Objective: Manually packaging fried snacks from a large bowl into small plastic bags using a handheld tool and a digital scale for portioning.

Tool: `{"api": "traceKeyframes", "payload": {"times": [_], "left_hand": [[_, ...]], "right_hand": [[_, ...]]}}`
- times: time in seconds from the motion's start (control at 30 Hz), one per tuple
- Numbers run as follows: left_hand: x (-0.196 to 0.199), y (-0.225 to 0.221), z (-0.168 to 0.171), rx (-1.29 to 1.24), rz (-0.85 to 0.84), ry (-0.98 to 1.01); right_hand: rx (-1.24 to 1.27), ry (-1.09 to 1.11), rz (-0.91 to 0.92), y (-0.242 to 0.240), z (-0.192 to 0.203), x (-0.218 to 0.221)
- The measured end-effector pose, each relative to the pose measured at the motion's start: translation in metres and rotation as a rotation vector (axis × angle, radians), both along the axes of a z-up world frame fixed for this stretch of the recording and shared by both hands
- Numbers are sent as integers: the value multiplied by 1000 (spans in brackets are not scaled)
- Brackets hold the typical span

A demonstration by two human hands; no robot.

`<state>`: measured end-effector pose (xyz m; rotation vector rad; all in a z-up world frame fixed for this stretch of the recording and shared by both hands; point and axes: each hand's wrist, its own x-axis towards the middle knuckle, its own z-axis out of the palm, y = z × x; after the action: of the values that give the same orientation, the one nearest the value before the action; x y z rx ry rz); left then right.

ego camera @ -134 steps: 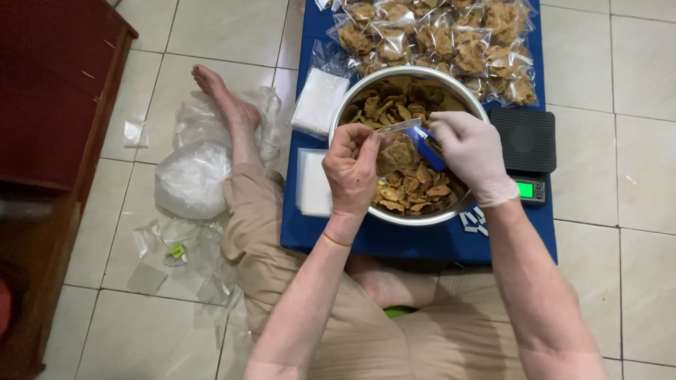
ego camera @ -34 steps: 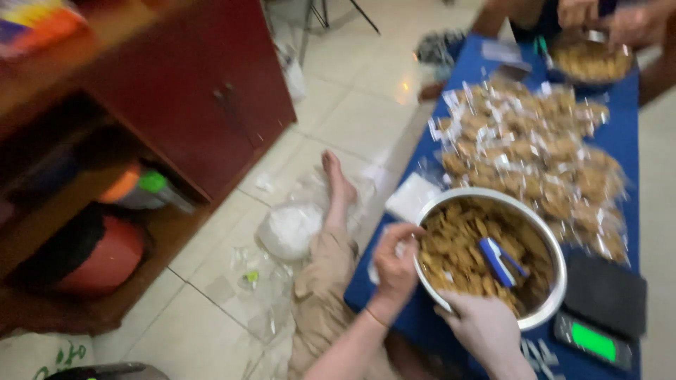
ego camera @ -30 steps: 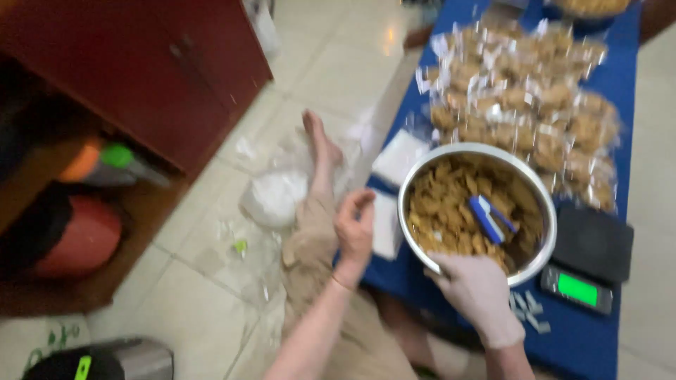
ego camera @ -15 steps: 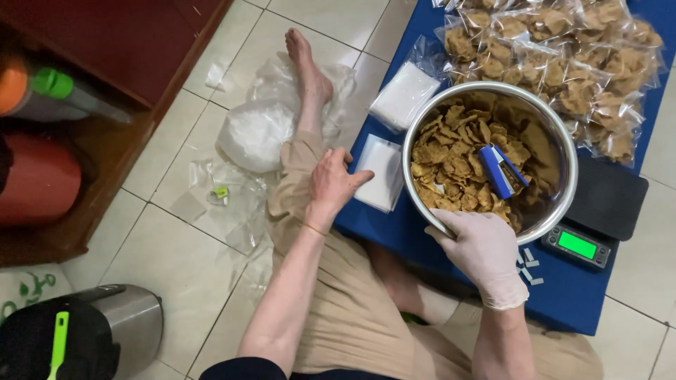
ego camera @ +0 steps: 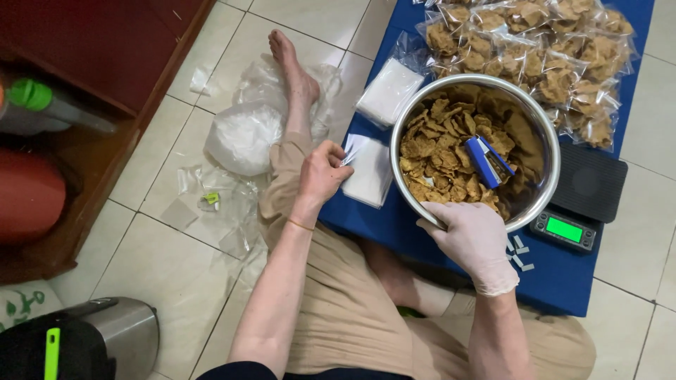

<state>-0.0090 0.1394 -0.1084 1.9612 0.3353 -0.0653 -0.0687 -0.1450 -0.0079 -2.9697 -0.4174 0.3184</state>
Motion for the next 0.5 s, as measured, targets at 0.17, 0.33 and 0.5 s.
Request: {"api": "traceKeyframes", "payload": {"times": [0.17,0.33,0.5], "left_hand": [[-10,5,-3,-267,91,-126],[-28,-3,30,-503,137,-307],[-42,-51,71,-573,201,-483]], "right_hand": [[35,-57,45,-4,-3,-3],[130,-147,110,-4,1,-6],[758,-212,-82,-23,-41,3]]}}
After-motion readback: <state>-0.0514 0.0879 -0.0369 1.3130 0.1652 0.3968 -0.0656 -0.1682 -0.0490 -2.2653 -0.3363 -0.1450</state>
